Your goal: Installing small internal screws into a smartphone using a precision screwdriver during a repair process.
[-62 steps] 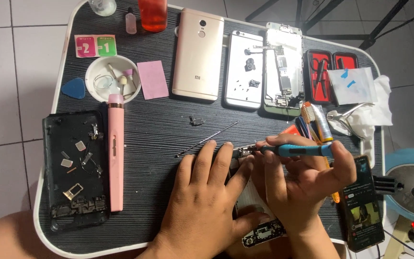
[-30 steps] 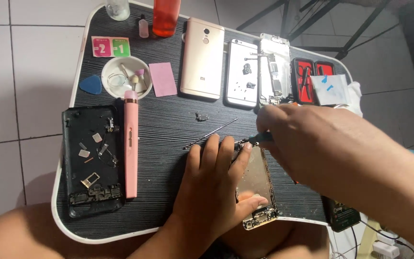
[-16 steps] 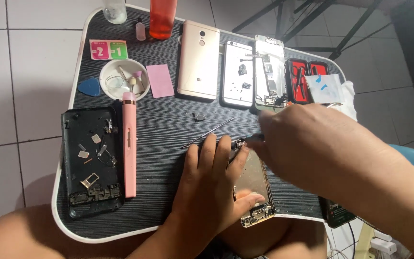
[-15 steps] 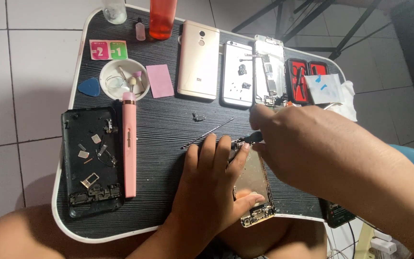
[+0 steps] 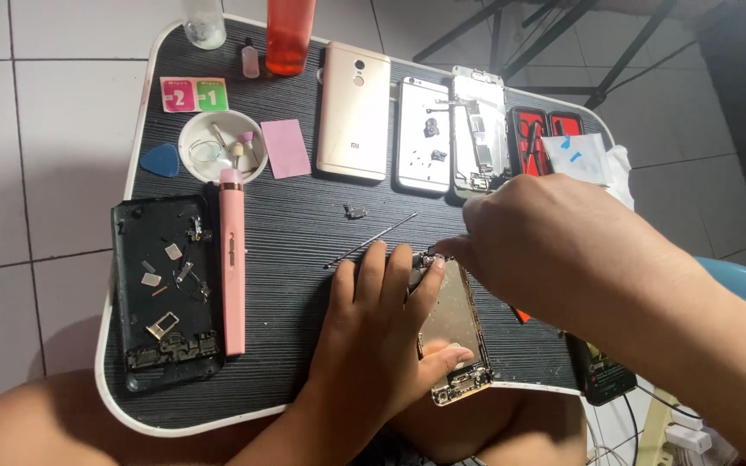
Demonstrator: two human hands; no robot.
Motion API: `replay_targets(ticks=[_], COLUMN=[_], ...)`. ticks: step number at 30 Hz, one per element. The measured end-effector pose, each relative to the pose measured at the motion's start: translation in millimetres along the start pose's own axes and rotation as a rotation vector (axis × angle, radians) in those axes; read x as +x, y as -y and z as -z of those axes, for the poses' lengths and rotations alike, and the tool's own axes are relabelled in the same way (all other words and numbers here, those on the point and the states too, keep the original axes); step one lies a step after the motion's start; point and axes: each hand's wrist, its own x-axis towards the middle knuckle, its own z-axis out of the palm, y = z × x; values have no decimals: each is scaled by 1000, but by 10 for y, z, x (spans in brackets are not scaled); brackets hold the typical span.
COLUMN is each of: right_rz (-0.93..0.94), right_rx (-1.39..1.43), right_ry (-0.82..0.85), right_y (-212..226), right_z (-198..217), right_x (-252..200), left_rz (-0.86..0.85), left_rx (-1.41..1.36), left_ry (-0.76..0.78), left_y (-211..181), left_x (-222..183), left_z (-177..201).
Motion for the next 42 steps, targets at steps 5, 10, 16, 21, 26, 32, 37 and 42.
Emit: replay_targets(ticks=[5,10,16,21,26,32,37,42], right_rz=[-37,273,232,-39,-39,-52,-26,-37], right_rx=[196,560,1701,2112,1831,1803,1782,1732], right_ry=[-56,-774,-1115,-1320,-1244,-1229,-1266,-1258], right_y=[-131,-658,-407,213,262,272,254,243], right_z=[-10,-809,-1898,-2218,-2201,-2107,-2070,-2064], right_x=[-130,-119,-11,338,269,194,191,179], left_rz=[-10,-1,72,11,-66,-130,-154,-171], left_rx=[-7,67,86,237,330,284,261,285], left_ry=[41,25,46,187,132,138,145,159], left_y=[3,8,155,367,510,554,568,594], left_x=[2,55,455,859,986,1012,1029,1020], left_z=[1,24,245,169,22,-35,-72,-103])
